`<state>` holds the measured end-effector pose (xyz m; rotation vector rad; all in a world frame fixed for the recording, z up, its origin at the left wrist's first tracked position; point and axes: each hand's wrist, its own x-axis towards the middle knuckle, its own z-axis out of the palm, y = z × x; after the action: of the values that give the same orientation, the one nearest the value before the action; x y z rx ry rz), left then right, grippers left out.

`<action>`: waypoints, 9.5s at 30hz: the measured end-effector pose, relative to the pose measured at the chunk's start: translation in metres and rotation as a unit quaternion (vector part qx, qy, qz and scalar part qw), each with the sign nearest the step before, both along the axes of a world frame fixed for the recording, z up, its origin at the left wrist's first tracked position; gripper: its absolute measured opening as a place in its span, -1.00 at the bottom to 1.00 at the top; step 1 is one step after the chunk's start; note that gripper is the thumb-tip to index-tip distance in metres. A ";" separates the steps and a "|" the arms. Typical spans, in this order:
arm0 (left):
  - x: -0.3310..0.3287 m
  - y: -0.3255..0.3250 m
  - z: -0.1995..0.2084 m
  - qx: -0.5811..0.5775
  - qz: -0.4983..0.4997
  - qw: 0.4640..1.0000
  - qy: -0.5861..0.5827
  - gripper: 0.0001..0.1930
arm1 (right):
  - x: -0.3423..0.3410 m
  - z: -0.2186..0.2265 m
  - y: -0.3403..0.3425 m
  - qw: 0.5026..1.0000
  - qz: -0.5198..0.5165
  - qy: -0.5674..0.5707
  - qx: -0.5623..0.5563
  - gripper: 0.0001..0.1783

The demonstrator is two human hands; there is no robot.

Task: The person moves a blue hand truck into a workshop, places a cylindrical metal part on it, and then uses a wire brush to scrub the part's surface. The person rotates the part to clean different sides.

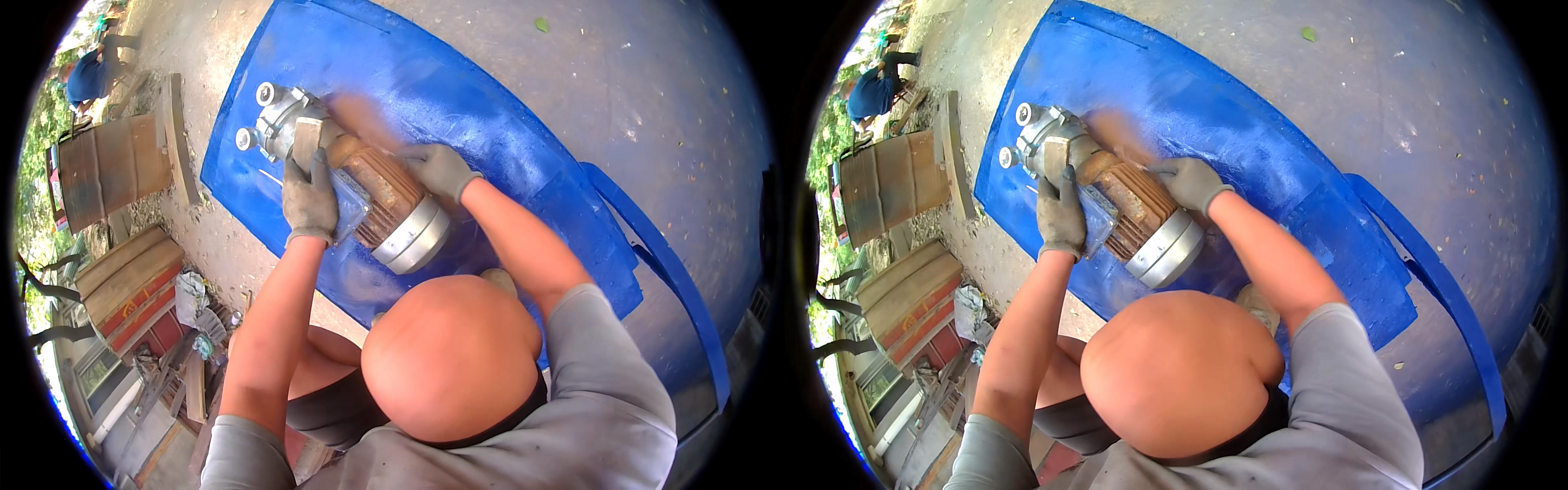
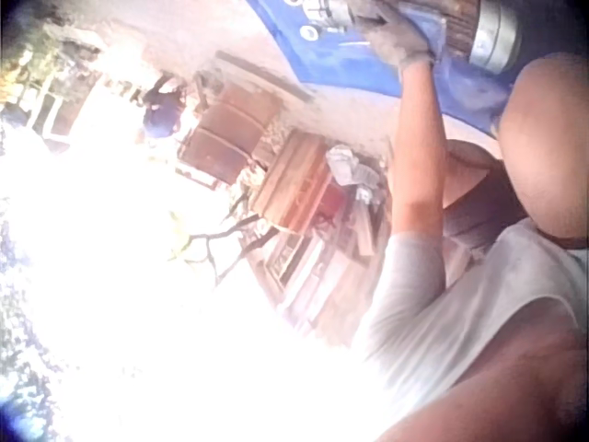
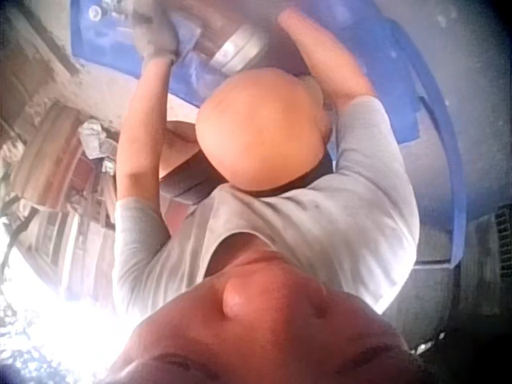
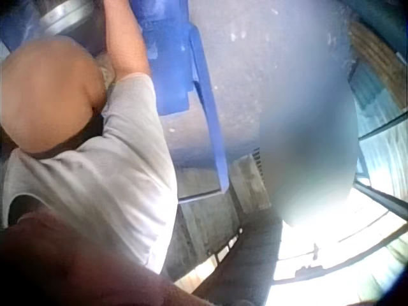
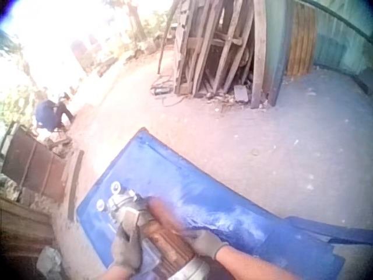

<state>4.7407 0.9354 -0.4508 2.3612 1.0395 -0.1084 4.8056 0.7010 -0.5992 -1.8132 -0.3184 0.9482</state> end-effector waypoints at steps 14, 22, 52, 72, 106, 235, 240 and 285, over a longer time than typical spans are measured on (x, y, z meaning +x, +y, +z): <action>-0.015 0.015 -0.007 0.052 0.003 0.998 -0.038 -0.33 | 0.010 0.024 0.014 0.997 0.041 -0.031 -0.054 -0.60; -0.008 0.009 0.002 0.024 0.007 0.999 -0.025 -0.34 | -0.011 0.033 0.008 0.993 0.021 -0.074 -0.085 -0.60; -0.012 0.007 -0.003 0.097 -0.009 0.995 -0.015 -0.45 | -0.008 0.015 0.014 0.999 -0.037 0.017 -0.025 -0.58; 0.001 -0.002 0.002 0.065 -0.001 0.998 -0.013 -0.42 | 0.006 0.007 0.010 0.991 -0.062 0.115 0.041 -0.52; -0.008 0.016 0.001 0.077 0.003 0.997 -0.028 -0.42 | 0.017 0.034 0.018 0.964 0.102 -0.161 -0.185 -0.53; -0.002 0.016 0.014 0.015 0.181 0.982 0.042 -0.23 | -0.014 0.106 0.037 0.952 0.090 -0.282 -0.077 -0.56; -0.002 0.017 0.006 0.016 0.178 0.983 0.045 -0.22 | -0.005 0.101 0.055 0.950 0.104 -0.278 -0.094 -0.56; -0.009 0.027 0.008 0.014 0.135 0.990 0.027 -0.31 | -0.044 0.153 -0.038 0.990 0.132 0.026 -0.043 -0.54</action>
<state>4.7320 0.9624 -0.4425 2.2291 1.3843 -0.0570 4.7617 0.6627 -0.4461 -1.8507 -0.5008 1.2079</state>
